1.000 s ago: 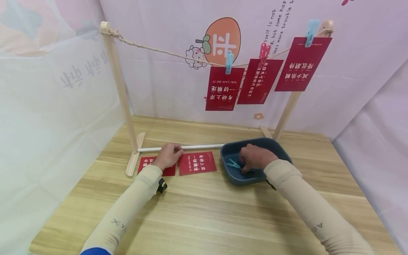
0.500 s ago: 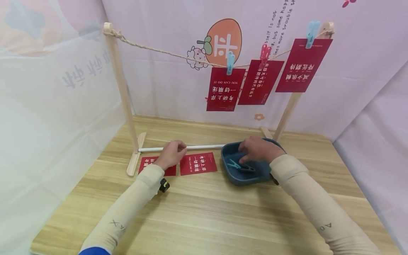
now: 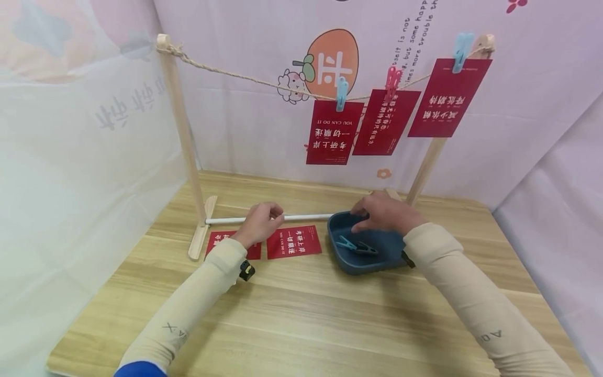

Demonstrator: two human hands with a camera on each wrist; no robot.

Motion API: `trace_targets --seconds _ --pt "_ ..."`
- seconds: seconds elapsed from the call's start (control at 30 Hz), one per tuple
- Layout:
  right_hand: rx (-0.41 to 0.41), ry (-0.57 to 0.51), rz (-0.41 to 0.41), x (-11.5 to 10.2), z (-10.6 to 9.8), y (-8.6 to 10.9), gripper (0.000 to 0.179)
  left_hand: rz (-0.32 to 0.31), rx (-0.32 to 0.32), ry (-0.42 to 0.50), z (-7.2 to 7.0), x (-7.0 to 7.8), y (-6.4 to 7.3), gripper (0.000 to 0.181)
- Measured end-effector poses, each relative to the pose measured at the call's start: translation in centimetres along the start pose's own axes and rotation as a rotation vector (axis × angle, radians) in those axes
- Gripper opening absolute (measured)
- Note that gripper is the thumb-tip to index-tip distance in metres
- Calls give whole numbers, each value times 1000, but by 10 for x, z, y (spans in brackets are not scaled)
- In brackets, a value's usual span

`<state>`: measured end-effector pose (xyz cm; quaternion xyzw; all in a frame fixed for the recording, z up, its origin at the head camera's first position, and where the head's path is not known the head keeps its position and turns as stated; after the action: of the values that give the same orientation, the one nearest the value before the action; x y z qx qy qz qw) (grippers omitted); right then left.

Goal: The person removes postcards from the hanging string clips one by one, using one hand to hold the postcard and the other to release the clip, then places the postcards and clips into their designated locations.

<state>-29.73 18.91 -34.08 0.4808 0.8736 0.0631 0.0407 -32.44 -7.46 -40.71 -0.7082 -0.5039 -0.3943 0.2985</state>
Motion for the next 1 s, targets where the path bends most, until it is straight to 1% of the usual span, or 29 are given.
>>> trace_targets --seconds 0.2,0.47,0.73,1.0 --pt "37 -14 -11 -1 -10 4 52 46 -1 -5 -1 10 -4 35" --pt "65 -25 -16 -4 -24 8 53 68 -1 30 0 25 -4 35" --pt "141 1 -38 -5 -38 11 52 107 22 48 -2 43 -5 35" --pt "157 13 4 -1 -49 15 55 150 51 64 -1 58 -10 33"
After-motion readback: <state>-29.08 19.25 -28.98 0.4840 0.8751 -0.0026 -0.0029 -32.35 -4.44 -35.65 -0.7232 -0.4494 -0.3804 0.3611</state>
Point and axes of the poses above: each hand's wrist, its own y-axis away from the middle knuckle, its own z-axis out of the palm, x = y × z, the point moved 8 cm from there along -y, towards the middle knuckle, and after that the axes turned 13 degrees about y, right-handed, at the moved point
